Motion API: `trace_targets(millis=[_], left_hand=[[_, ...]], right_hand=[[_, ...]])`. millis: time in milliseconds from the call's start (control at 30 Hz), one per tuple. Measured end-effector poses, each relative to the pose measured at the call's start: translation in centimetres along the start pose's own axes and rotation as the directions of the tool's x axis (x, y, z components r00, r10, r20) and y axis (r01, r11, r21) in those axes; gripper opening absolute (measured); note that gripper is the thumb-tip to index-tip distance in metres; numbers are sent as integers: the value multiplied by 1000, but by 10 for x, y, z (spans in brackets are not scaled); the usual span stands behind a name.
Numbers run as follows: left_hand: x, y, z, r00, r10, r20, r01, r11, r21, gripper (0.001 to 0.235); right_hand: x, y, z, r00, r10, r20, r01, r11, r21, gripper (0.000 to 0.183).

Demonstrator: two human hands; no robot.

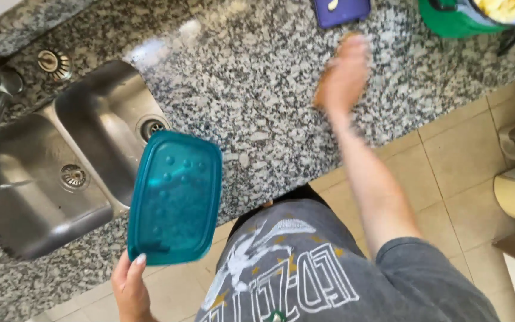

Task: The person cleans a kitchen sink and countertop area. They rinse a plastic container and place it in a drying rack, then wipe the sink and surrounding granite countertop with a cloth. They also wipe a white cutting board and a blue plastic lid before placing them in the drying rack.

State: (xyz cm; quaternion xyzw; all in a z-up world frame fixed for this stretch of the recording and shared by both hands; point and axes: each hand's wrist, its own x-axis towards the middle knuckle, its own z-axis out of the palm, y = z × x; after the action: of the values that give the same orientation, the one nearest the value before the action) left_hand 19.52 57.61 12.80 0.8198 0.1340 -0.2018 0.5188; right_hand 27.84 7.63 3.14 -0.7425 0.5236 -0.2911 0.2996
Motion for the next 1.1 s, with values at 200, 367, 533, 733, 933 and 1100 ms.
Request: trace_targets(millis=[200, 367, 533, 733, 933, 1100], left_hand=[[-32, -22, -26, 985, -25, -170, 28, 999, 18, 18], [-44, -3, -22, 985, -38, -169, 28, 998, -56, 30], [-34, 9, -17, 971, -117, -206, 93, 988, -124, 35], [-17, 0, -11, 965, -152, -215, 131, 985, -113, 34], [-18, -11, -1, 936, -238, -260, 199, 966, -166, 31], [-29, -29, -4, 893, -265, -363, 215, 961, -173, 32]], right_hand=[[-159, -76, 88, 499, -703, 507, 757, 638, 141, 44], [-230, -74, 134, 81, -776, 626, 587, 545, 599, 45], [-109, -83, -16, 345, -475, 810, 110, 877, 467, 37], [-58, 24, -34, 855, -197, 480, 342, 909, -236, 50], [-31, -4, 109, 819, -361, 445, 510, 814, -278, 52], [33, -13, 210, 790, -523, 321, 601, 765, -232, 53]])
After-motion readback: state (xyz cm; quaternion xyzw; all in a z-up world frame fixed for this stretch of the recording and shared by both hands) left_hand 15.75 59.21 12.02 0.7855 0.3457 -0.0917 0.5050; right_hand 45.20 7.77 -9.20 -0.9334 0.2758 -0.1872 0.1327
